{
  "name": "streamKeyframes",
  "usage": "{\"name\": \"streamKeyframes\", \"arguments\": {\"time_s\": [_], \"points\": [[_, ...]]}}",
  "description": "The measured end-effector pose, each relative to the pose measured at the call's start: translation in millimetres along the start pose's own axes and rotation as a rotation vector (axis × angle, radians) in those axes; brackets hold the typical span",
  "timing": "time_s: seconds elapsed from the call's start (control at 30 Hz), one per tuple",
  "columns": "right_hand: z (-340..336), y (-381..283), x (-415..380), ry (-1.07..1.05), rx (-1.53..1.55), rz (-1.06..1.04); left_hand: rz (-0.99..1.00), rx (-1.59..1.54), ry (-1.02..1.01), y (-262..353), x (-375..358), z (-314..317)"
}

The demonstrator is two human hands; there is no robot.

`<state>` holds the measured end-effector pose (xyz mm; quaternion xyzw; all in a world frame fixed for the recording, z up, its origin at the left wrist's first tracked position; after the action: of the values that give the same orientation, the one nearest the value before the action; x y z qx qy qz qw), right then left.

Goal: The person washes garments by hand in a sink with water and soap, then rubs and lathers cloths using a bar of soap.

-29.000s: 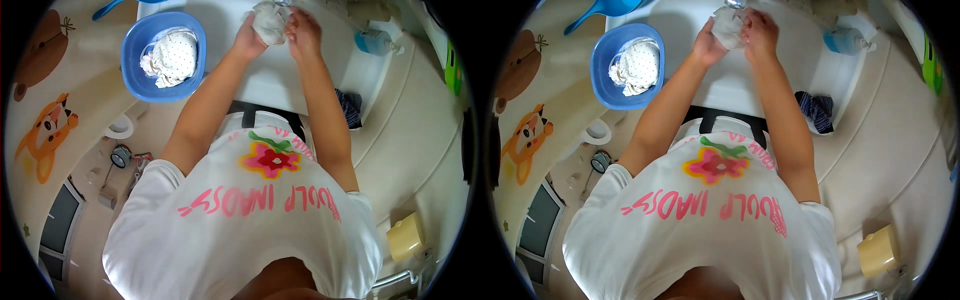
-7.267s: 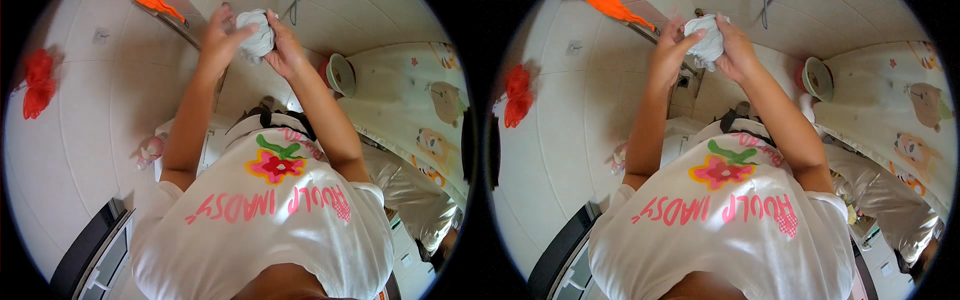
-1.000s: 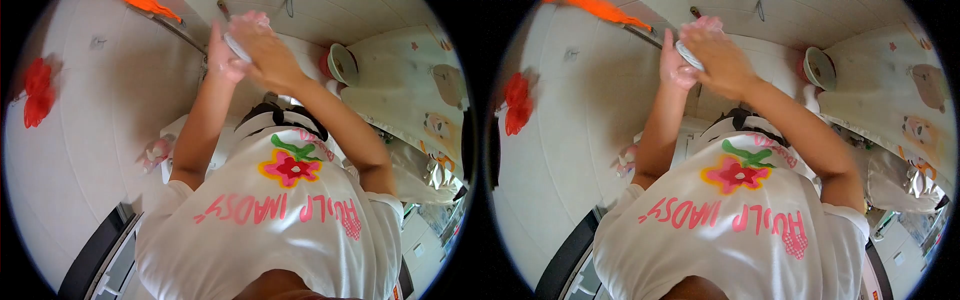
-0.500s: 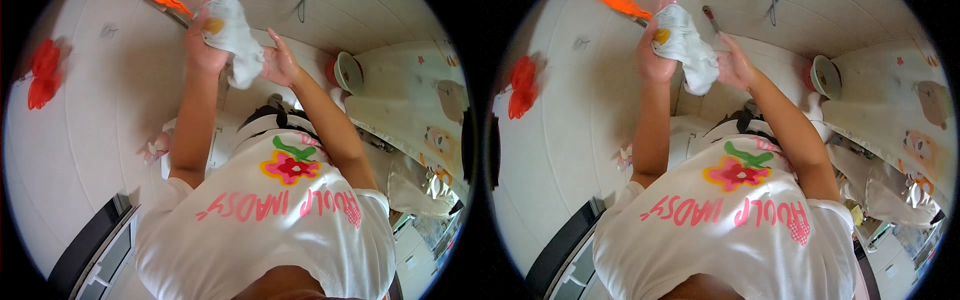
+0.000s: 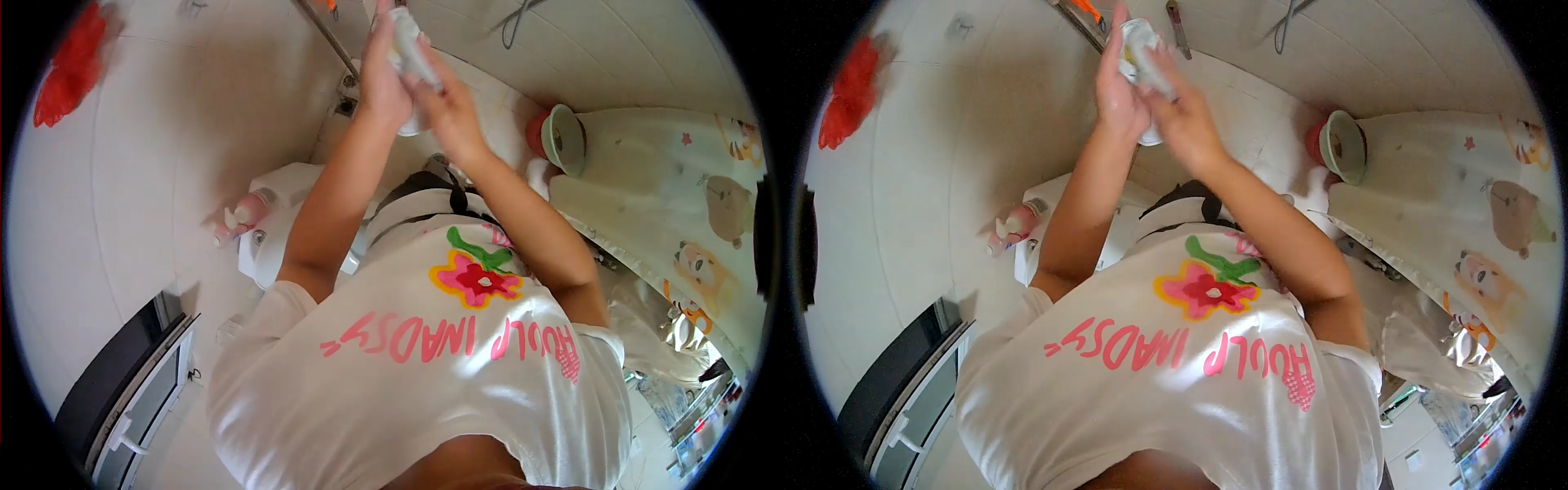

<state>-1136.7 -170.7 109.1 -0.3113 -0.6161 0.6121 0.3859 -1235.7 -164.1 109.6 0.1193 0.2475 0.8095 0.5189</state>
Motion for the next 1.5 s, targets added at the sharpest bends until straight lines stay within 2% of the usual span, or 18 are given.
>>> {"name": "streamKeyframes", "arguments": {"time_s": [0.07, 0.2, 0.33, 0.47, 0.53, 0.57, 0.6, 0.63, 0.73, 0.83, 0.87, 0.97, 1.13, 1.2, 1.27, 1.37, 1.4, 1.5], "points": [[18, -15, -9, -0.114, -0.260, -0.324, 0.003, 0.105, 0.047, -5, 4, -16], [-1, -14, 27, 0.045, -0.318, -0.331, -0.033, 0.169, -0.023, -20, -10, -8], [25, -30, 0, -0.182, -0.462, -0.457, 0.002, 0.061, 0.079, 8, 1, -14], [2, -28, 36, 0.070, -0.448, -0.482, 0.021, 0.190, 0.083, -9, -9, -8], [13, -19, 27, 0.001, -0.457, -0.573, -0.011, 0.107, -0.268, 1, -4, -15], [23, -28, 22, -0.032, -0.458, -0.619, -0.031, 0.127, -0.007, 5, 4, -20], [27, -33, 11, -0.108, -0.477, -0.527, -0.053, 0.136, 0.253, 8, 7, -26], [27, -35, 14, -0.125, -0.472, -0.525, 0.022, 0.101, 0.054, 22, 15, -12], [15, -27, 41, 0.005, -0.459, -0.534, 0.133, 0.184, 0.146, 5, -5, -13], [5, -11, 61, 0.022, 0.083, 0.074, 0.334, 0.814, 0.106, 18, -26, 18], [11, -22, 50, 0.006, 0.045, -0.057, 0.390, 0.831, 0.099, 29, -20, 11], [51, -29, 26, -0.083, 0.116, 0.111, 0.365, 0.637, 0.199, 72, -16, 7], [70, -33, 57, -0.126, -0.457, -0.409, 0.422, 0.936, 0.278, 70, -46, -1], [78, -11, 34, -0.200, -0.135, 0.052, 0.457, 0.788, 0.384, 84, -47, -31], [95, -6, 13, -0.256, 0.012, 0.046, 0.484, 0.496, 0.499, 102, -48, -64], [110, 3, 16, -0.323, 0.081, -0.026, 0.325, 0.624, 0.556, 94, -68, -64], [110, -2, 29, -0.351, -0.017, -0.192, 0.414, 0.473, 0.440, 82, -65, -62], [113, 5, 12, -0.367, -0.019, -0.024, 0.302, 0.508, 0.487, 79, -66, -75]]}}
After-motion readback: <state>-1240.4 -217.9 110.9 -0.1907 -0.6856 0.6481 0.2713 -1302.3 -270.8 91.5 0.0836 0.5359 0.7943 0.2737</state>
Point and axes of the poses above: each hand's wrist, its own x-axis towards the middle knuckle, its own z-axis out of the palm, y = z × x, the point moved 8 cm from there along x, towards the middle knuckle
